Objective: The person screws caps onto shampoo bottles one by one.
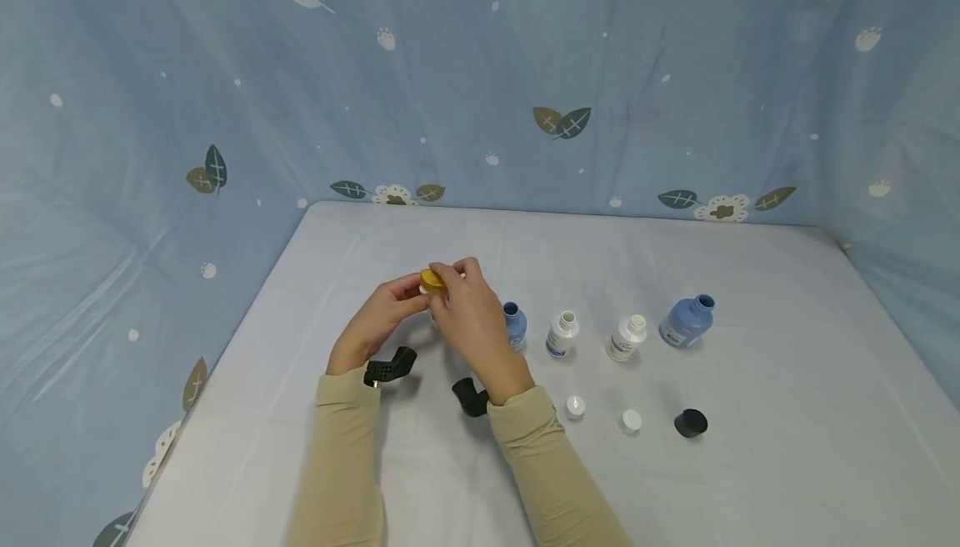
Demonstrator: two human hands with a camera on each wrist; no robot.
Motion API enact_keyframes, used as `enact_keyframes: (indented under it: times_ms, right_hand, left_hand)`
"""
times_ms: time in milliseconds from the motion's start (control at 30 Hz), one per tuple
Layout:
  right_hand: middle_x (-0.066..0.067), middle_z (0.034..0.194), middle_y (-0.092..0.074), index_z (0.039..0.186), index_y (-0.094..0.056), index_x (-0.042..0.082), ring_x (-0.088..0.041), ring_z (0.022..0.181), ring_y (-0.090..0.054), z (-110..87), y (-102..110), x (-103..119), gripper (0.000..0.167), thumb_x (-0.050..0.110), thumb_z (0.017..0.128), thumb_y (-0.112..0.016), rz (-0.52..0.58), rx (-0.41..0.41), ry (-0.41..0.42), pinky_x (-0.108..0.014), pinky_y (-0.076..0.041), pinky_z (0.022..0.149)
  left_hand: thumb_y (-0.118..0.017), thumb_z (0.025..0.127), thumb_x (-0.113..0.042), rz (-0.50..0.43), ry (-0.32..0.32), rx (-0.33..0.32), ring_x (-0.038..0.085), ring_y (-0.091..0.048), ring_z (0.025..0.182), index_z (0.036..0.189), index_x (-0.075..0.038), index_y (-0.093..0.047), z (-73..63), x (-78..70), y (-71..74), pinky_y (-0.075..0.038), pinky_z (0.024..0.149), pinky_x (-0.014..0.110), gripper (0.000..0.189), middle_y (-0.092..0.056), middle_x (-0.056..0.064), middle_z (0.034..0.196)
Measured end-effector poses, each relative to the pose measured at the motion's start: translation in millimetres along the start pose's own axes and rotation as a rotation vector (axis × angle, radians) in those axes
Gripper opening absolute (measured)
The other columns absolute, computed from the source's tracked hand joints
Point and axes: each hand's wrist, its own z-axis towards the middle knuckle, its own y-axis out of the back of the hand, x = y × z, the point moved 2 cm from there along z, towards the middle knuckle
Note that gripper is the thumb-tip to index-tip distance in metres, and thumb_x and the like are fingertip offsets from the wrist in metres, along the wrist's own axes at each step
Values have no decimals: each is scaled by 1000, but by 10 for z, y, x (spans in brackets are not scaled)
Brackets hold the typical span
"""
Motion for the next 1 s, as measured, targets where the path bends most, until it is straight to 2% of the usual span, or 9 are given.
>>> enact_keyframes:
  times_ms: [167, 300, 467, 600, 767, 1000]
  right_hand:
    - [-7, 103, -47, 119, -57, 12, -15, 74, -56, -1, -2, -7, 34, 11, 85, -59, 11, 1, 8, -26, -48, 67]
    - [-6, 100, -48, 117, -58, 11, -16, 74, -58, 3, -11, -24, 32, 9, 85, -58, 12, -15, 14, -26, -48, 68]
    - [-7, 102, -49, 119, -57, 11, -15, 72, -56, 8, -15, -38, 34, 9, 84, -58, 7, -21, 9, -25, -47, 63]
    - [-8, 109, -48, 121, -55, 12, -12, 69, -55, 9, -7, -39, 37, 11, 84, -58, 5, -31, 6, -23, -45, 57]
    - [-7, 116, -48, 123, -53, 13, -9, 65, -53, 8, -4, -31, 39, 13, 84, -58, 24, -22, 18, -21, -42, 53]
    - [-3, 115, -50, 123, -53, 12, -10, 72, -55, 11, -22, -28, 39, 12, 84, -58, 17, -20, 60, -24, -46, 61]
  left_hand:
    - [-59, 87, -20, -6, 10, -3, 24, -46, 107, 125, -5, -50, 10, 26, 2, -32, 95, 43, 42, -53, 11, 118]
    - [-60, 87, -22, -5, 5, -4, 23, -47, 107, 124, -8, -51, 42, 122, 22, -32, 95, 44, 41, -53, 9, 118]
    - [-60, 86, -27, 8, -9, -8, 21, -48, 108, 126, -11, -51, 91, 252, 61, -34, 94, 42, 44, -54, 7, 118]
    - [-60, 86, -28, 4, -26, 4, 23, -48, 108, 126, -11, -50, 111, 274, 68, -34, 94, 43, 45, -53, 9, 118]
    - [-60, 87, -21, -5, -14, 7, 22, -48, 108, 126, -9, -49, 99, 235, 62, -35, 94, 41, 43, -52, 9, 119]
    - [-56, 89, -15, -17, -20, 25, 24, -46, 109, 127, -1, -46, 22, 36, 6, -35, 94, 40, 42, -49, 13, 122]
